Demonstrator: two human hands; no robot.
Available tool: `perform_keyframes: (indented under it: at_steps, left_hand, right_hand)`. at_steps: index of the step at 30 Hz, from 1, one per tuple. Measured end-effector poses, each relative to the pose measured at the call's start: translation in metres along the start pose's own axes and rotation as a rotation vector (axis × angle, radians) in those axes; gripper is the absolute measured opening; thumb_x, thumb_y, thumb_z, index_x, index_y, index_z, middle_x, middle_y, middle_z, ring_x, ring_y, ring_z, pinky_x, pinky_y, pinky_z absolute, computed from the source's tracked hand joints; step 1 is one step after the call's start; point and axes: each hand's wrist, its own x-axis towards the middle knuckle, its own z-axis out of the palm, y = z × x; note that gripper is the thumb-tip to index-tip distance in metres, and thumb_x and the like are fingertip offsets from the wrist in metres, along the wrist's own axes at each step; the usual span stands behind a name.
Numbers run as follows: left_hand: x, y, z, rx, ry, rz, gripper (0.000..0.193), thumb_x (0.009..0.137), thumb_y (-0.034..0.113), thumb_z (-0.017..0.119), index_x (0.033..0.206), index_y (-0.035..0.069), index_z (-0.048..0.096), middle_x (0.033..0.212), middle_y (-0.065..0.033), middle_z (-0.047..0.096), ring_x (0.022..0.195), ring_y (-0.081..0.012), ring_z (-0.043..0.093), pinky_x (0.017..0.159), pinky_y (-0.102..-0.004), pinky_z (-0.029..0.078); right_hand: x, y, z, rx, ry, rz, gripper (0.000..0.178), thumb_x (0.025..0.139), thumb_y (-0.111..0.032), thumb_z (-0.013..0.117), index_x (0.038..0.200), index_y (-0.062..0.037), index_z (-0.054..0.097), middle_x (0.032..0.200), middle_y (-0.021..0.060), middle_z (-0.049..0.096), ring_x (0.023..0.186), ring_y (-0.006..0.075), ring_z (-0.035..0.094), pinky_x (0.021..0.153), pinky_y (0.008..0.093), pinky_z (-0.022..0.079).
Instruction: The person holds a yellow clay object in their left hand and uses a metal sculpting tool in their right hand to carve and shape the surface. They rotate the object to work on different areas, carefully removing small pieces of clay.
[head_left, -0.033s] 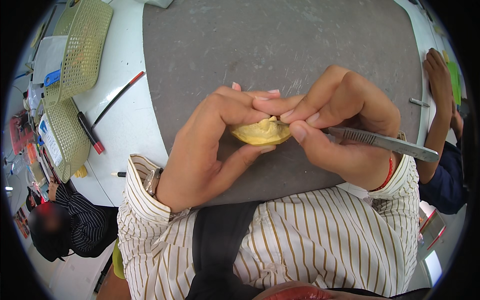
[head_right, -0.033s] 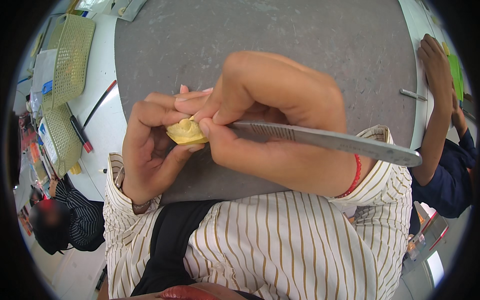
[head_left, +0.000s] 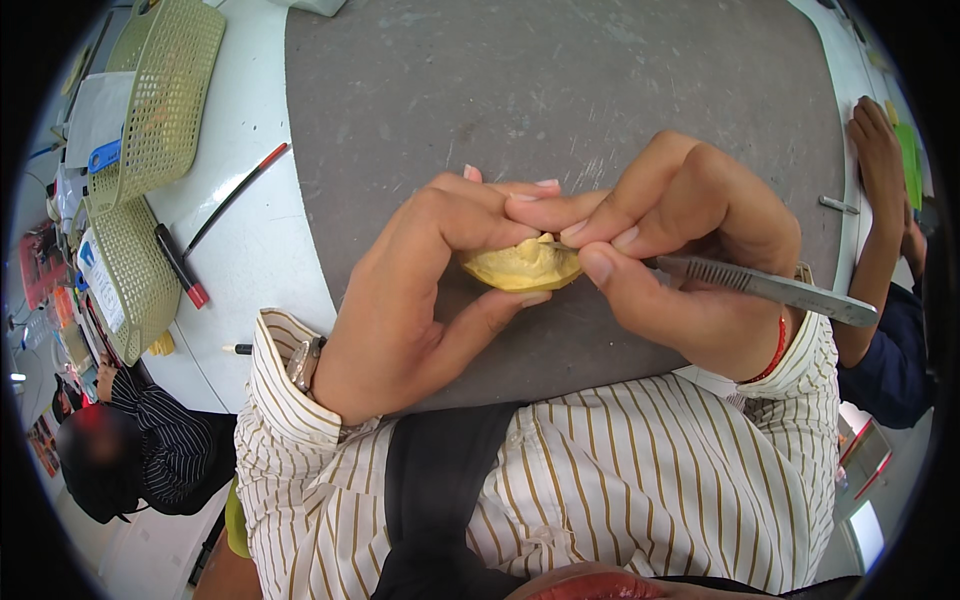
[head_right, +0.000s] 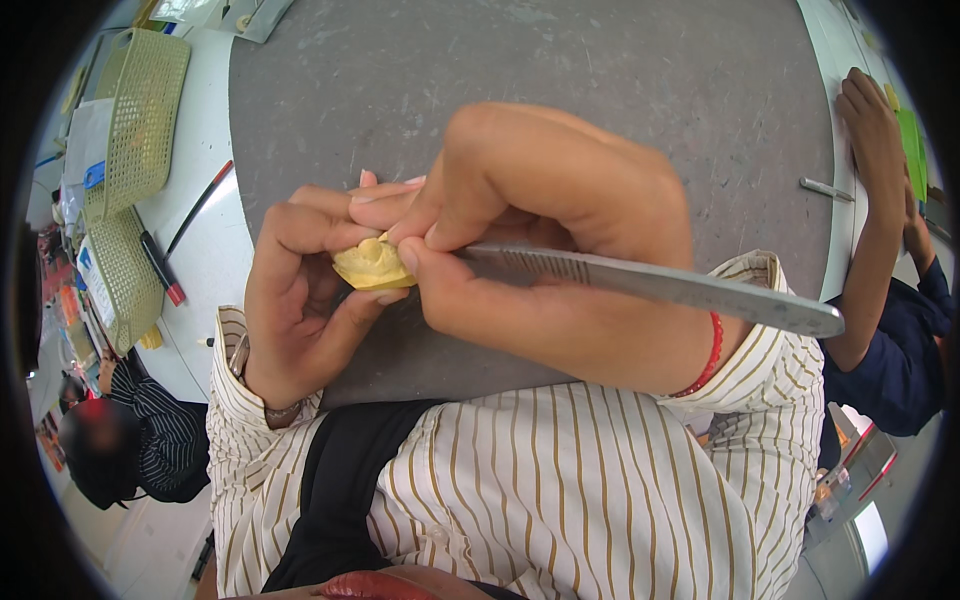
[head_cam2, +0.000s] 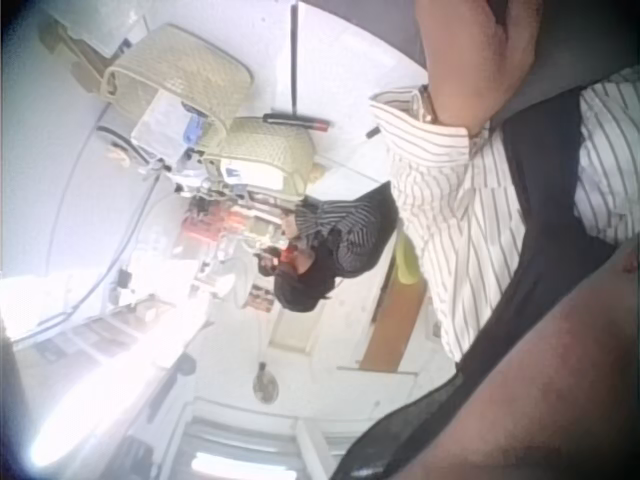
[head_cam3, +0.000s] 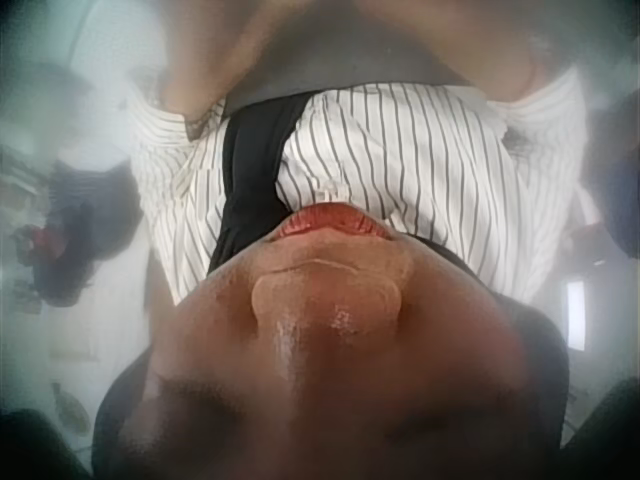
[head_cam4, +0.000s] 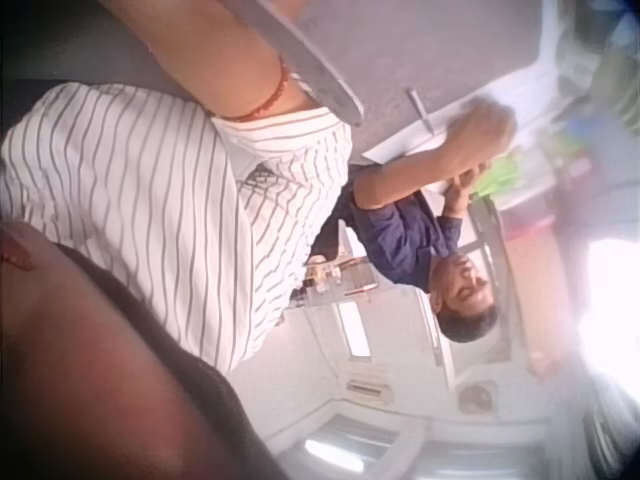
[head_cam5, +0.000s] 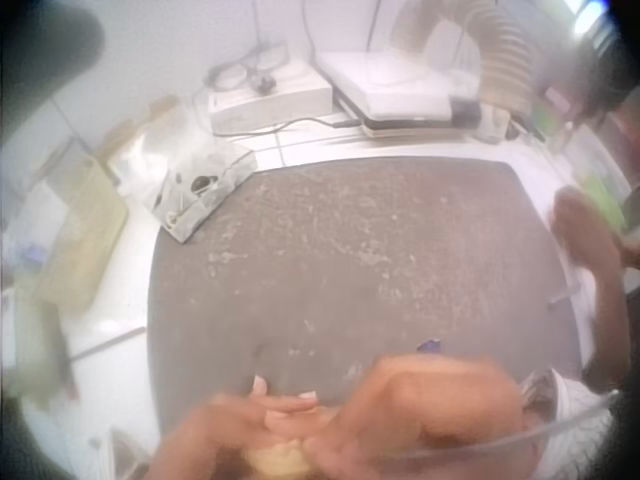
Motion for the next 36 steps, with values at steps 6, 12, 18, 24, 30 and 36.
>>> perform_keyframes:
  at_steps: [6, 12, 18, 24, 30, 36]
  left_hand:
    - [0.0014, -0.0016, 0.0004, 0.000, 0.006, 0.029, 0.037, 0.083, -0.004, 0.064, 0.112, 0.002, 0.042, 0.114, -0.0122, 0.049, 0.110, -0.0194, 0.054, 0.113, -0.0437, 0.023]
    - [0.0016, -0.0007, 0.0003, -0.001, 0.003, 0.032, 0.036, 0.084, -0.004, 0.065, 0.111, 0.002, 0.042, 0.114, -0.0123, 0.049, 0.109, -0.0198, 0.055, 0.114, -0.0439, 0.022]
    - [0.0017, -0.0010, -0.0006, 0.031, 0.004, 0.039, 0.035, 0.085, -0.001, 0.065, 0.111, 0.001, 0.042, 0.114, -0.0132, 0.049, 0.110, -0.0210, 0.055, 0.112, -0.0431, 0.026]
    - [0.0023, 0.0000, -0.0010, 0.054, -0.010, 0.041, 0.035, 0.085, -0.001, 0.065, 0.111, 0.000, 0.042, 0.115, -0.0144, 0.049, 0.112, -0.0215, 0.055, 0.109, -0.0402, 0.032]
    - [0.0004, 0.0010, -0.0015, 0.044, -0.009, 0.007, 0.035, 0.085, -0.002, 0.065, 0.111, 0.000, 0.042, 0.116, -0.0144, 0.049, 0.112, -0.0214, 0.054, 0.108, -0.0395, 0.033]
    - [0.0001, 0.0007, -0.0010, 0.043, -0.013, 0.014, 0.036, 0.084, -0.004, 0.064, 0.112, 0.001, 0.042, 0.116, -0.0139, 0.048, 0.112, -0.0207, 0.053, 0.106, -0.0382, 0.035]
  right_hand:
    - [0.0001, -0.0031, 0.0030, 0.031, 0.038, 0.051, 0.022, 0.079, 0.016, 0.060, 0.081, 0.0007, 0.044, 0.086, 0.0137, 0.056, 0.099, 0.0366, 0.066, 0.086, 0.0372, 0.055]
    - [0.0008, -0.0029, 0.0027, 0.049, 0.038, 0.051, 0.021, 0.079, 0.016, 0.059, 0.082, 0.0005, 0.045, 0.086, 0.0137, 0.056, 0.100, 0.0366, 0.065, 0.089, 0.0385, 0.055]
    - [0.0008, -0.0029, 0.0012, 0.051, 0.005, 0.044, 0.021, 0.079, 0.016, 0.059, 0.082, 0.0007, 0.045, 0.086, 0.0138, 0.056, 0.100, 0.0364, 0.065, 0.089, 0.0383, 0.055]
    - [0.0001, -0.0009, 0.0006, 0.030, -0.001, 0.008, 0.021, 0.079, 0.016, 0.059, 0.082, 0.0014, 0.044, 0.087, 0.0140, 0.056, 0.100, 0.0381, 0.064, 0.088, 0.0376, 0.055]
    - [0.0005, -0.0018, 0.0014, 0.037, 0.011, 0.020, 0.022, 0.079, 0.016, 0.060, 0.080, 0.0013, 0.044, 0.086, 0.0142, 0.056, 0.100, 0.0406, 0.063, 0.087, 0.0367, 0.056]
    - [0.0006, -0.0011, 0.0016, 0.019, 0.015, -0.002, 0.022, 0.079, 0.016, 0.060, 0.079, 0.0012, 0.043, 0.086, 0.0147, 0.056, 0.099, 0.0404, 0.064, 0.085, 0.0355, 0.057]
